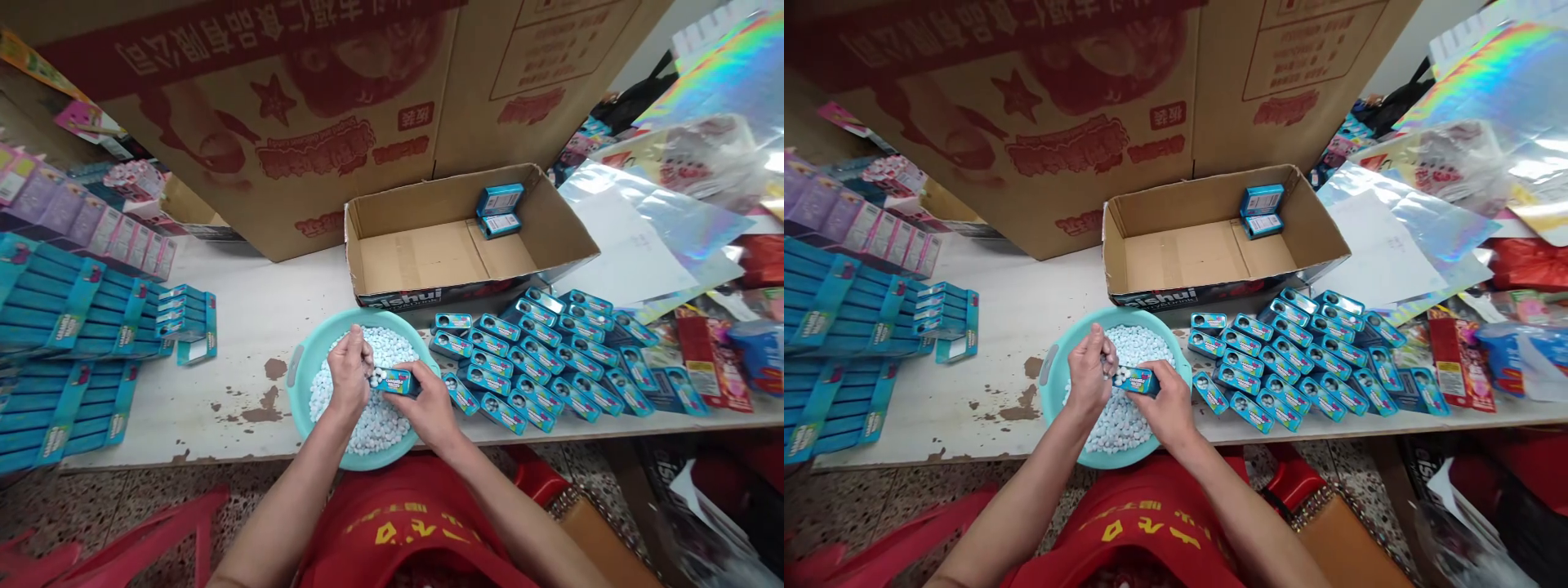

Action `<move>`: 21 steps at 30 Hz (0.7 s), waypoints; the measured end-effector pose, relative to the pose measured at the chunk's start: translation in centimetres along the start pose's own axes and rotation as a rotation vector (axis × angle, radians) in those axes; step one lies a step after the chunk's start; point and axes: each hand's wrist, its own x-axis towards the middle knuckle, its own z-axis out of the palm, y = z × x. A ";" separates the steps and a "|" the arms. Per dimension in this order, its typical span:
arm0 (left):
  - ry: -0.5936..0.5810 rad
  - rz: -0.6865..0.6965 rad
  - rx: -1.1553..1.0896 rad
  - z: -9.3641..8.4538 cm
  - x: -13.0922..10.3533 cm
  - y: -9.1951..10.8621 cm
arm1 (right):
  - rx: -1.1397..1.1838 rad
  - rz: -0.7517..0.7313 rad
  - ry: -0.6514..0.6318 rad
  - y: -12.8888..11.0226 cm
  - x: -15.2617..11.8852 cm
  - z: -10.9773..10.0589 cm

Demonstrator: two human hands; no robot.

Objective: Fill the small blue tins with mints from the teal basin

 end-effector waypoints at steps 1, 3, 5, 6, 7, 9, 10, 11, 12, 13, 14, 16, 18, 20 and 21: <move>-0.024 0.005 0.025 0.1 -0.3 -0.1 | 0.009 -0.001 0.002 0.0 0.0 0.1; -0.077 0.001 0.065 0.2 -0.6 -0.2 | 0.034 0.015 -0.005 0.2 0.0 0.3; -0.093 -0.016 0.054 0.1 -0.6 0.1 | 0.069 0.051 -0.002 0.3 0.0 0.5; -0.078 -0.018 0.024 0.0 -0.5 0.3 | 0.087 0.067 0.003 0.3 -0.1 0.5; -0.052 -0.013 -0.015 -0.2 -0.3 0.7 | 0.102 0.073 0.013 0.3 -0.1 0.3; -0.009 0.007 -0.096 -0.6 0.0 1.5 | 0.116 0.049 0.035 0.3 -0.4 -0.1; 0.000 0.013 -0.123 -0.8 0.1 1.9 | 0.116 0.032 0.044 0.2 -0.5 -0.3; 0.003 0.012 -0.138 -1.0 0.2 2.2 | 0.110 0.020 0.051 0.2 -0.6 -0.6; 0.001 0.002 -0.145 -1.1 0.2 2.4 | 0.101 0.016 0.056 0.2 -0.6 -0.8; 0.000 -0.010 -0.148 -1.2 0.1 2.5 | 0.091 0.020 0.058 0.2 -0.7 -0.9; -0.001 -0.021 -0.149 -1.2 0.0 2.5 | 0.082 0.028 0.053 0.2 -0.8 -1.0; -0.003 -0.037 -0.154 -1.1 -0.3 2.2 | 0.071 0.042 0.037 0.3 -0.9 -1.1; -0.006 -0.041 -0.156 -0.9 -0.7 2.0 | 0.067 0.043 0.027 0.3 -1.0 -1.1; -0.009 -0.045 -0.148 -0.8 -1.0 1.7 | 0.061 0.037 0.027 0.2 -1.2 -1.1; -0.010 -0.045 -0.140 -0.7 -1.2 1.5 | 0.054 0.028 0.029 0.2 -1.3 -0.9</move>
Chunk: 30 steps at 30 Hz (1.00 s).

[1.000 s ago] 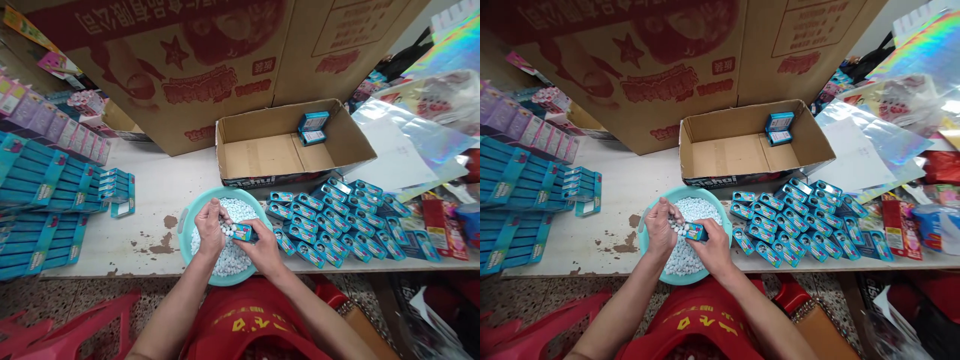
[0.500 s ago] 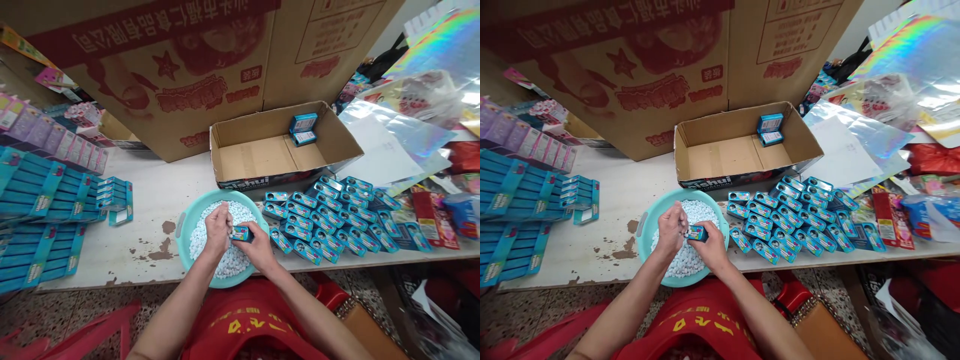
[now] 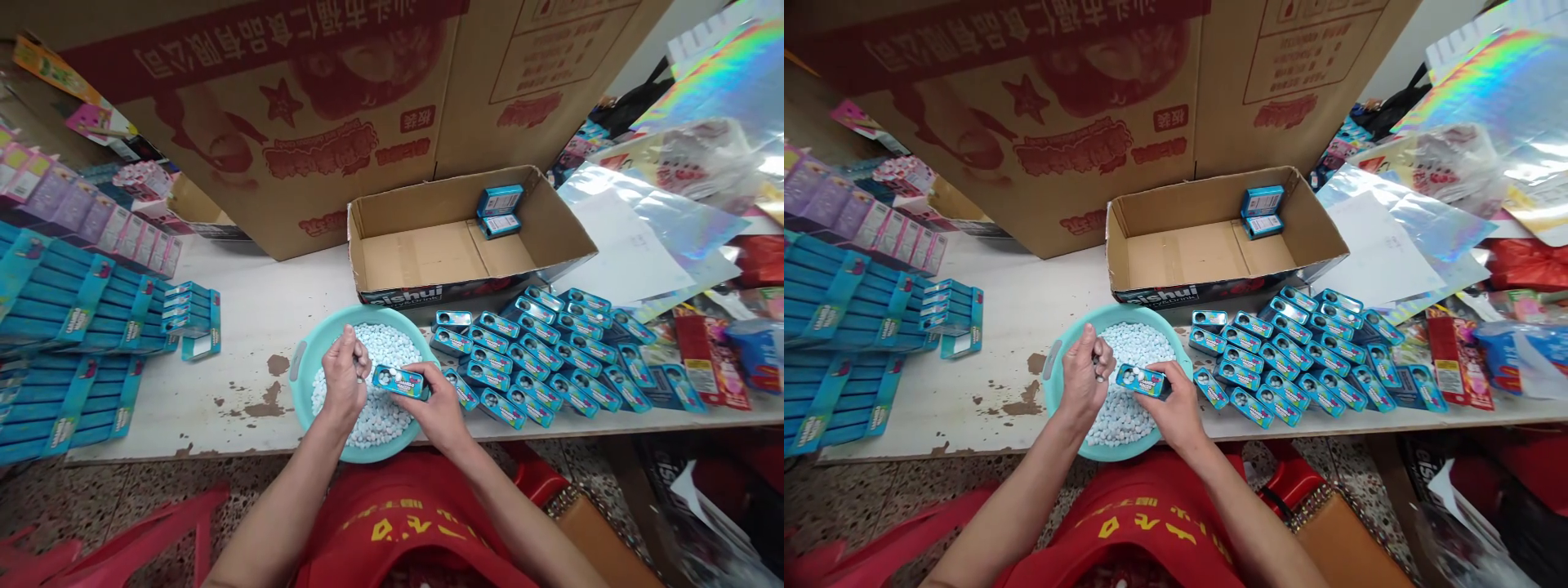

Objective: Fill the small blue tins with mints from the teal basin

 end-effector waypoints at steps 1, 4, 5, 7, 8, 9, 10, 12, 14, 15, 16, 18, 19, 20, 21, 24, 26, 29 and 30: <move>-0.001 0.005 0.012 0.0 -0.1 -0.2 | -0.012 -0.017 0.000 -0.1 0.0 0.2; -0.052 0.026 0.127 0.0 -0.4 -1.3 | -0.111 -0.100 -0.044 -0.3 0.0 0.9; -0.088 0.040 0.192 0.0 -0.4 -1.7 | -0.160 -0.126 -0.067 -0.4 0.0 1.1; -0.129 0.071 0.301 -0.3 -0.3 -2.4 | -0.224 -0.152 -0.098 -0.5 0.1 1.3; -0.127 0.080 0.320 -0.5 -0.2 -2.6 | -0.223 -0.150 -0.095 -0.6 0.1 1.2; -0.116 0.076 0.311 -0.6 0.0 -2.7 | -0.200 -0.140 -0.085 -0.5 0.1 1.1; -0.102 0.060 0.280 -0.7 0.1 -2.6 | -0.161 -0.123 -0.069 -0.4 0.0 0.9; -0.110 0.003 0.186 -0.6 0.2 -1.9 | -0.066 -0.068 -0.038 -0.1 0.0 0.7; -0.138 -0.040 0.101 -0.2 0.2 -1.0 | 0.030 0.010 -0.019 0.2 0.0 0.6; -0.145 -0.048 0.069 0.0 0.2 -0.5 | 0.088 0.046 -0.017 0.3 0.0 0.6; -0.145 -0.044 0.048 0.1 0.3 -0.1 | 0.152 0.075 -0.022 0.4 -0.1 0.5; -0.119 0.000 0.075 -0.4 0.9 0.4 | 0.263 0.079 -0.034 0.4 -0.6 -0.3; -0.104 0.035 0.155 -1.0 1.3 0.4 | 0.289 0.056 -0.025 0.3 -1.1 -1.0; -0.105 0.073 0.296 -1.9 1.9 0.3 | 0.283 0.029 -0.007 0.2 -1.9 -2.0; -0.119 0.115 0.489 -2.9 2.6 0.0 | 0.244 0.009 0.019 0.1 -2.8 -3.2; -0.209 0.262 1.129 -6.4 4.5 -1.3 | 0.030 0.039 0.103 0.5 -6.5 -7.4; -0.249 0.339 1.321 -7.8 5.5 -2.0 | -0.085 0.097 0.157 1.7 -9.0 -9.7; -0.272 0.376 1.265 -6.8 6.5 -2.4 | -0.177 0.118 0.277 4.9 -11.1 -10.7; -0.278 0.396 1.215 -5.5 6.9 -2.3 | -0.204 0.104 0.326 6.1 -11.2 -10.3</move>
